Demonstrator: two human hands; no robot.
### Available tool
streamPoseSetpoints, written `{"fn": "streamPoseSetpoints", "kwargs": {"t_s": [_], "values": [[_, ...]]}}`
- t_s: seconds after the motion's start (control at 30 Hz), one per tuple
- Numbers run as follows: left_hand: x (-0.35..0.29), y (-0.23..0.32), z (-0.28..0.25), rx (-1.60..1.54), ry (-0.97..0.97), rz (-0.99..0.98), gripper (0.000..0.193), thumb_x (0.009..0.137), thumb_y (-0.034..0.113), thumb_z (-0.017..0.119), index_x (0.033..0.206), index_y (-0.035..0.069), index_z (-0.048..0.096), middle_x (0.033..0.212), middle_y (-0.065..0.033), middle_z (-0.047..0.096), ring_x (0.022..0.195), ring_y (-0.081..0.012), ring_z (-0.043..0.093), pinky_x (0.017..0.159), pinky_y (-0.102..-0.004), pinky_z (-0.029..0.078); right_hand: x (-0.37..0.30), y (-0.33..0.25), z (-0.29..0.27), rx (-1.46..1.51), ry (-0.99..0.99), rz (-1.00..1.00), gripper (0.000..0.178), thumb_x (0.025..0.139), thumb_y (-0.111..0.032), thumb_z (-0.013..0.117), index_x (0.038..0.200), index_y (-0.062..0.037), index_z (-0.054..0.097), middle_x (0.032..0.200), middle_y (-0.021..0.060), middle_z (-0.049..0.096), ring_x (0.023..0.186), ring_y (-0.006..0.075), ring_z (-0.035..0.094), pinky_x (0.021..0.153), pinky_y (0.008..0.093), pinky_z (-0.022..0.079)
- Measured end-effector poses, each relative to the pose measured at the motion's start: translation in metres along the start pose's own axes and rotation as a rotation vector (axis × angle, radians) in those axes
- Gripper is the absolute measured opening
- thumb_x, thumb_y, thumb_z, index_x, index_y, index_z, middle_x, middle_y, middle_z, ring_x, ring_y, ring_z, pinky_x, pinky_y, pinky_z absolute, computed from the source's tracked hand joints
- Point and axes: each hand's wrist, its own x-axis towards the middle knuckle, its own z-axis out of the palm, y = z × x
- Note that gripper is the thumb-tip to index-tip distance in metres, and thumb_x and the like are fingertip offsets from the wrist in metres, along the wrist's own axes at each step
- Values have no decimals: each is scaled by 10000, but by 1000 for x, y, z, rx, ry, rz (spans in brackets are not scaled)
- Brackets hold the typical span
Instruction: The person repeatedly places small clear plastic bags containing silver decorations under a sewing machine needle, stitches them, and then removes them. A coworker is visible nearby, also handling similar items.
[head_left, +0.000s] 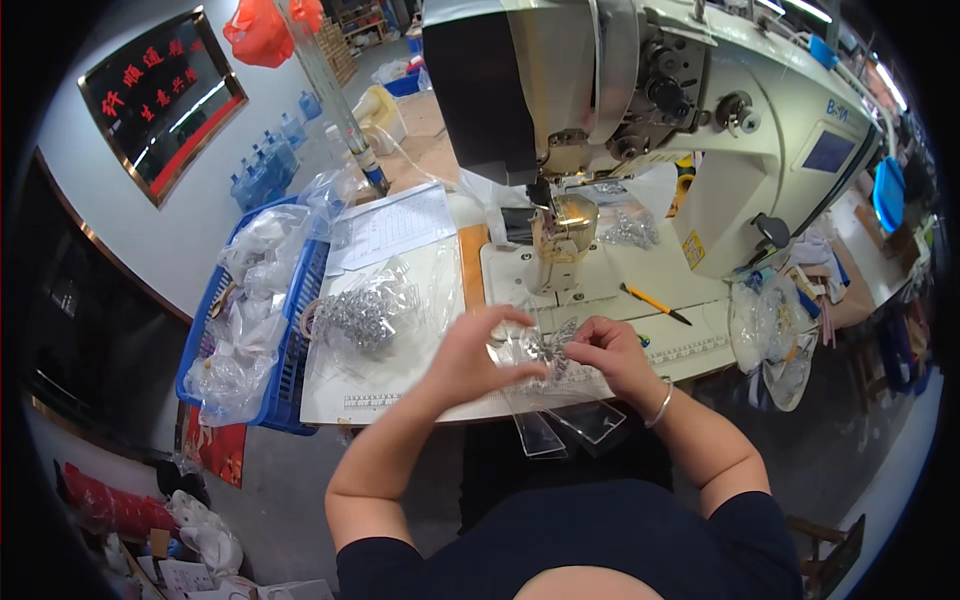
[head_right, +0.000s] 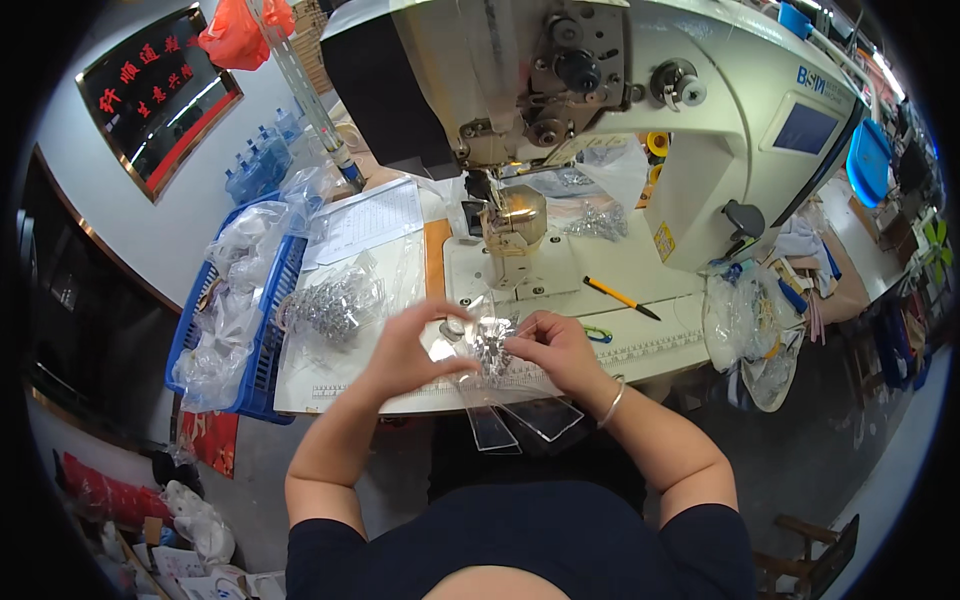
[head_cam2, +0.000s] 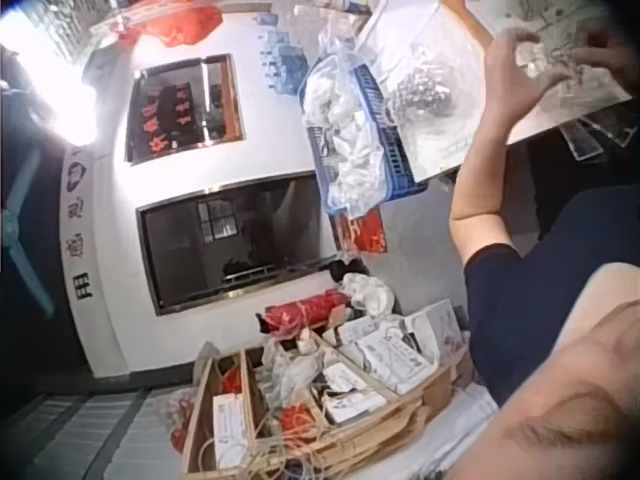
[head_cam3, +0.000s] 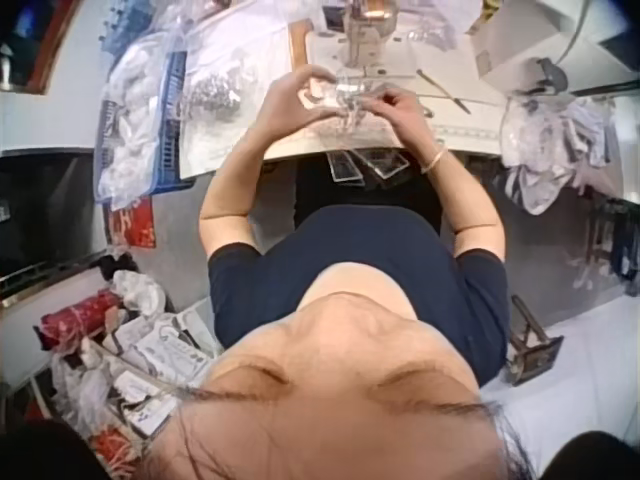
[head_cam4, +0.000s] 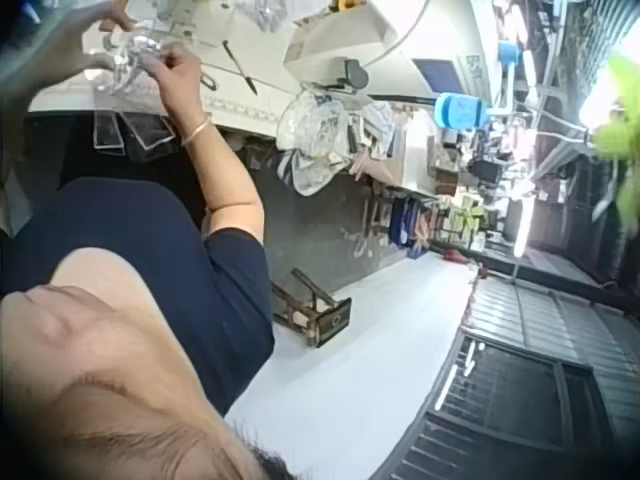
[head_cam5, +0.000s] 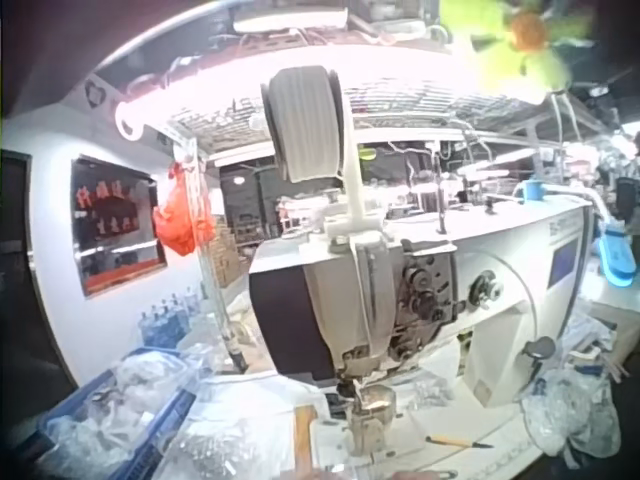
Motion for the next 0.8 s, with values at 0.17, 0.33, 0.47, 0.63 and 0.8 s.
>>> {"fn": "streamPoseSetpoints", "kwargs": {"t_s": [0.17,0.33,0.47,0.63,0.8], "values": [[69,-18,1,-713,-716,-56,685,719,103,746,1292,39,375,1180,-99,499,988,-189,544,822,-321,456,11,-36,-20,83,-177,5,110,775,-65,700,770,-43,592,702,-26,568,641,43,506,601,194,413],[89,-23,11,-844,-841,-234,611,738,58,717,1261,55,400,1061,-46,488,746,-61,532,596,-179,428,26,-51,-46,-36,-161,25,104,778,-49,694,781,-24,593,724,-6,589,669,58,534,632,209,436],[106,-6,4,-477,-892,-439,279,762,255,726,907,55,595,667,-5,530,625,-46,495,498,-175,341,41,-60,-53,-54,-130,-3,90,764,6,671,760,-25,586,724,8,589,685,82,552,667,227,454],[125,-8,-26,-168,-639,-274,443,745,435,702,931,33,679,723,-38,626,654,-107,577,625,-256,438,71,-78,-60,-62,-37,-30,105,760,-71,687,737,-49,587,693,-20,565,623,42,469,575,183,365],[123,4,-41,-115,-557,-332,436,738,257,751,1105,66,612,789,-43,655,687,-87,590,617,-220,435,71,-83,-52,-38,-121,78,99,759,-88,696,739,-50,607,679,-22,558,618,44,474,571,199,372]]}}
